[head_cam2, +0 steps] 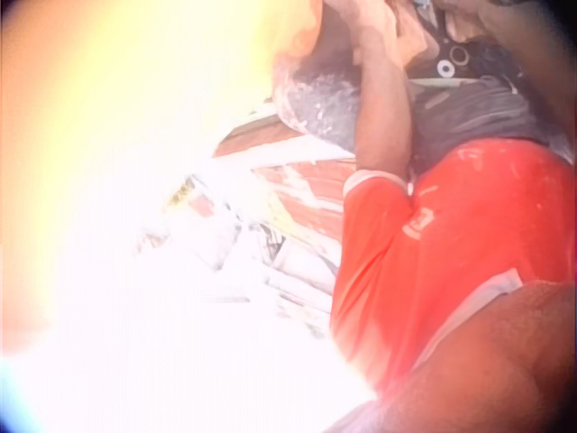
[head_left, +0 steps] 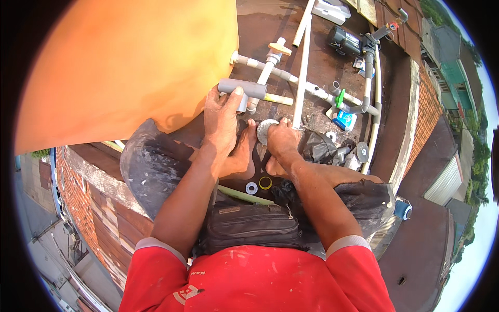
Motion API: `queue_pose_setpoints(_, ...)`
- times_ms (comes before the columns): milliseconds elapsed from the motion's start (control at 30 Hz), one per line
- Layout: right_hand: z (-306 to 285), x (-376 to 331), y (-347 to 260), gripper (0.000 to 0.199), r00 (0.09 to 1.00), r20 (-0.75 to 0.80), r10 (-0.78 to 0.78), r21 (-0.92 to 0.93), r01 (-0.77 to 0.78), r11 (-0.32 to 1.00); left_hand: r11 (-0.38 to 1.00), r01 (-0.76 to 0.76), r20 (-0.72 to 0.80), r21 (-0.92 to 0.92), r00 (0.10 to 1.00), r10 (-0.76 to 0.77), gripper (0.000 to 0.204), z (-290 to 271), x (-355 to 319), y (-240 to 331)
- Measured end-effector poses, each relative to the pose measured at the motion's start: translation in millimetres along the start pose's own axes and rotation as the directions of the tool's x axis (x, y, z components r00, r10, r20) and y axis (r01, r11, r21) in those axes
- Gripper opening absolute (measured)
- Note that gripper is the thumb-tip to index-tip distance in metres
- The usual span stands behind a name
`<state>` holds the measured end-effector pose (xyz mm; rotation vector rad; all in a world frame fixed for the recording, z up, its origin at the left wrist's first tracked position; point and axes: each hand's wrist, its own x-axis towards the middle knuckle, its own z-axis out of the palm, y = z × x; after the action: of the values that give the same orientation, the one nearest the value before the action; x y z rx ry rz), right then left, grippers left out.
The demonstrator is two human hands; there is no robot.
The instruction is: The person assembles white PVC pipes and fittings on a rooftop next to a large orange water tank. They apply glue to pipe ends and connect various fittings, including elbows and valves, to build a plumbing assembly.
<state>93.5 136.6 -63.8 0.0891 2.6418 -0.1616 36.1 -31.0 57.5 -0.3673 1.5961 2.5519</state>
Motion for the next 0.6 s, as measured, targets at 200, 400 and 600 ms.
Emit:
queue_pose_setpoints(200, 8, 0, -8, 0.046, 0.999, 0.03, 0.02, -0.126, -0.016, 0.992, 0.998, -0.014, 0.004, 0.061, 1.0, 0.014, 0.045, -3, -2, 3)
queue_pose_setpoints(400, -11, -10, -4, 0.06, 0.988, 0.151, -0.007, -0.086, 0.02, 0.996, 0.988, -0.1, 0.077, 0.119, 0.993, 0.091, 0.059, -1, -5, 11)
queue_pose_setpoints(600, 0, -7, 4, 0.054, 0.999, -0.018, 0.039, 0.011, -0.038, 0.999, 0.987, -0.077, 0.094, 0.141, 0.993, 0.064, 0.055, 9, -12, 16)
